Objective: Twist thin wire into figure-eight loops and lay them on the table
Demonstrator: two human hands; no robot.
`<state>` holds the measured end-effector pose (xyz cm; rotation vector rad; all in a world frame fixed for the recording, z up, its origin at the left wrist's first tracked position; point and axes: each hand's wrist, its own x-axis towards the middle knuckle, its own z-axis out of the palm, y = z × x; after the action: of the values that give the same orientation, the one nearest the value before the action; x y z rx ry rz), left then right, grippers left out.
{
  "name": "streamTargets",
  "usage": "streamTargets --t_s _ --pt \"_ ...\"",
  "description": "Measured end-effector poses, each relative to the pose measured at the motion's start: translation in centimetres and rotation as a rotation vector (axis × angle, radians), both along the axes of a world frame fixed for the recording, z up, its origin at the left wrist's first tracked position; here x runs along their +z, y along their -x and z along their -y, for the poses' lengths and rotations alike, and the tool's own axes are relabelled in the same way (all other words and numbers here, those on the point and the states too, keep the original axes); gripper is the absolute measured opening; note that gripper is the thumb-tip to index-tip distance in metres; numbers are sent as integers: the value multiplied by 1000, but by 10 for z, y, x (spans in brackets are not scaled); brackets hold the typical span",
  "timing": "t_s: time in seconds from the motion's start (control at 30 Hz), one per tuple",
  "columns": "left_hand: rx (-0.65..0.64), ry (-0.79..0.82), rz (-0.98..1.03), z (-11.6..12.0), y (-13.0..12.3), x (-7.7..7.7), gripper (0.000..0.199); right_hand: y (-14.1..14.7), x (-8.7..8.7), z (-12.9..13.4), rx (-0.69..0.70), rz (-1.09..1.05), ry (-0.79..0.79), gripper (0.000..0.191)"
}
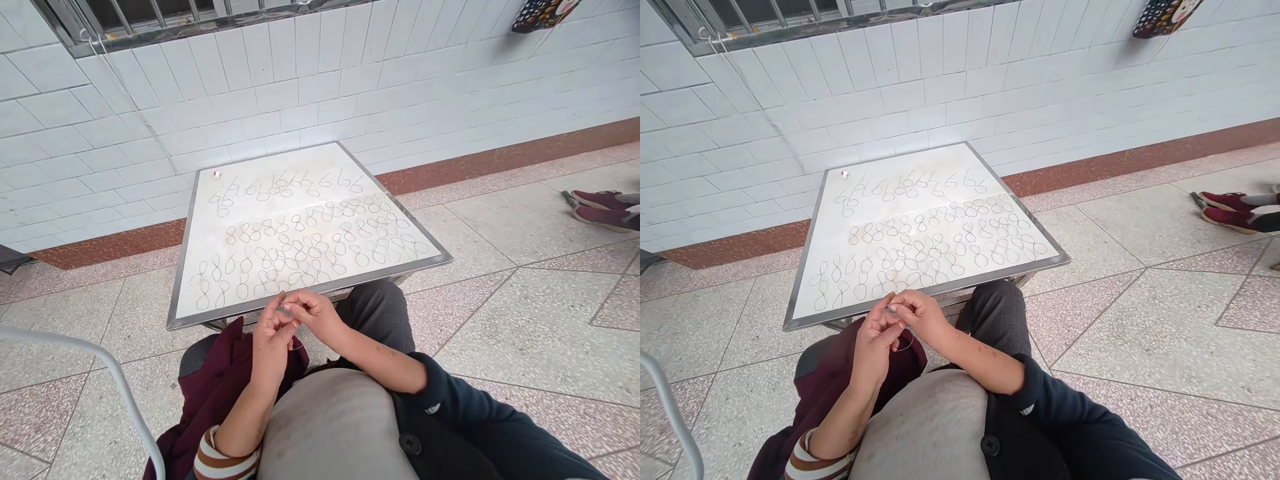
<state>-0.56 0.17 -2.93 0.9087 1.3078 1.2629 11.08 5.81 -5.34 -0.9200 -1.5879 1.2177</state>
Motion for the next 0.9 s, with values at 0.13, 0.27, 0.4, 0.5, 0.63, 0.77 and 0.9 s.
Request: streamTargets --t_s 0.13,0.27,0.4,0.5,0.63,0.77,0.9 --pt "-3 43 28 -2 -1 2 60 0 1 1 4 -26 -6 13" --pt "-16 61 106 -3 -2 2 59 1 3 4 55 -134 107 18" --pt "-23 50 74 -3 -1 2 59 4 -1 2 166 -262 255 26" --pt "-15 37 21 -3 -1 2 60 4 -3 0 165 -266 306 29" --pt "-12 4 -18 -2 2 1 58 3 0 -5 213 -237 304 31" --pt "-16 -25 -7 -2 3 -1 56 0 7 -7 218 -154 216 29" --pt "-13 -2 45 -2 3 1 57 -3 9 -8 159 -68 93 23"
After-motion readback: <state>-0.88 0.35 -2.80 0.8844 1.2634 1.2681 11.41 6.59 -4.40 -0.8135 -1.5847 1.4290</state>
